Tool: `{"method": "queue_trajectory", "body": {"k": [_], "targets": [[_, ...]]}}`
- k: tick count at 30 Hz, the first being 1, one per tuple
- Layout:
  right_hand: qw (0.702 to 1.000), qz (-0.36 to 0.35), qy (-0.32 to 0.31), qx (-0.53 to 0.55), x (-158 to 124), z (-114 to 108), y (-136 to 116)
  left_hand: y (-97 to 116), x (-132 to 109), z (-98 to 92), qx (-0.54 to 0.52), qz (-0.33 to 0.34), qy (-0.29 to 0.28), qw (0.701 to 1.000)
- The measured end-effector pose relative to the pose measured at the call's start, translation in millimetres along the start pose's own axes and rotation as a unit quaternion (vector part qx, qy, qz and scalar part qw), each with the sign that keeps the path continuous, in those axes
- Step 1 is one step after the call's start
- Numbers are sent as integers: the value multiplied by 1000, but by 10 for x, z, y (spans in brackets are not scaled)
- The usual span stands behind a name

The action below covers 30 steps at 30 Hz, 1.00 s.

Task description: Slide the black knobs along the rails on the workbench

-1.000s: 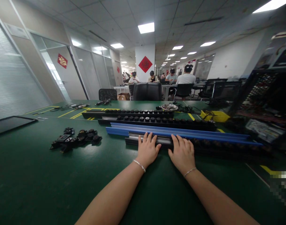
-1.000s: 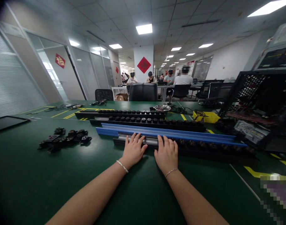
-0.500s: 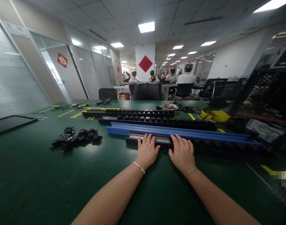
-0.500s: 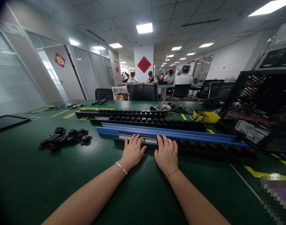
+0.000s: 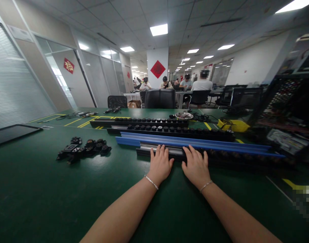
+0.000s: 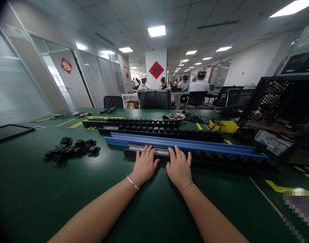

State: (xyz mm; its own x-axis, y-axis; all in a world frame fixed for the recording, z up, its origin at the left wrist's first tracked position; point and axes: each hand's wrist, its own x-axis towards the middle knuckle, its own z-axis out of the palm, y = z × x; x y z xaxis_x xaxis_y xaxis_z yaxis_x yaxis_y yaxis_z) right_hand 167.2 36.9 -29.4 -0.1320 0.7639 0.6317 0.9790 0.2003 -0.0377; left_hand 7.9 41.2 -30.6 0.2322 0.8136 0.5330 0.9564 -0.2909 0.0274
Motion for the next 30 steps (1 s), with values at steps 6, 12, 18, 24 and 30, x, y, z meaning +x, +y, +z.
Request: {"method": "queue_trajectory", "body": {"k": [6,12,18,24,30], "targets": [[1000,5,-7,-10,-4,-13,-14,-31,11,-4,-4,4,-4,1000],[999,38,-9,-17,-12,-35,-26,-63,13,0,0,8,-9,1000],[999,32,-11,-3,-13,-36,-17,-64,10,6,4,9,-7,1000],[1000,27,-5,3,-9,-19,-12,-64,14,-3,3,11,-10,1000],[1000,27,-8,1,-6,-14,-17,-63,15,-7,1,12,-9,1000]]}}
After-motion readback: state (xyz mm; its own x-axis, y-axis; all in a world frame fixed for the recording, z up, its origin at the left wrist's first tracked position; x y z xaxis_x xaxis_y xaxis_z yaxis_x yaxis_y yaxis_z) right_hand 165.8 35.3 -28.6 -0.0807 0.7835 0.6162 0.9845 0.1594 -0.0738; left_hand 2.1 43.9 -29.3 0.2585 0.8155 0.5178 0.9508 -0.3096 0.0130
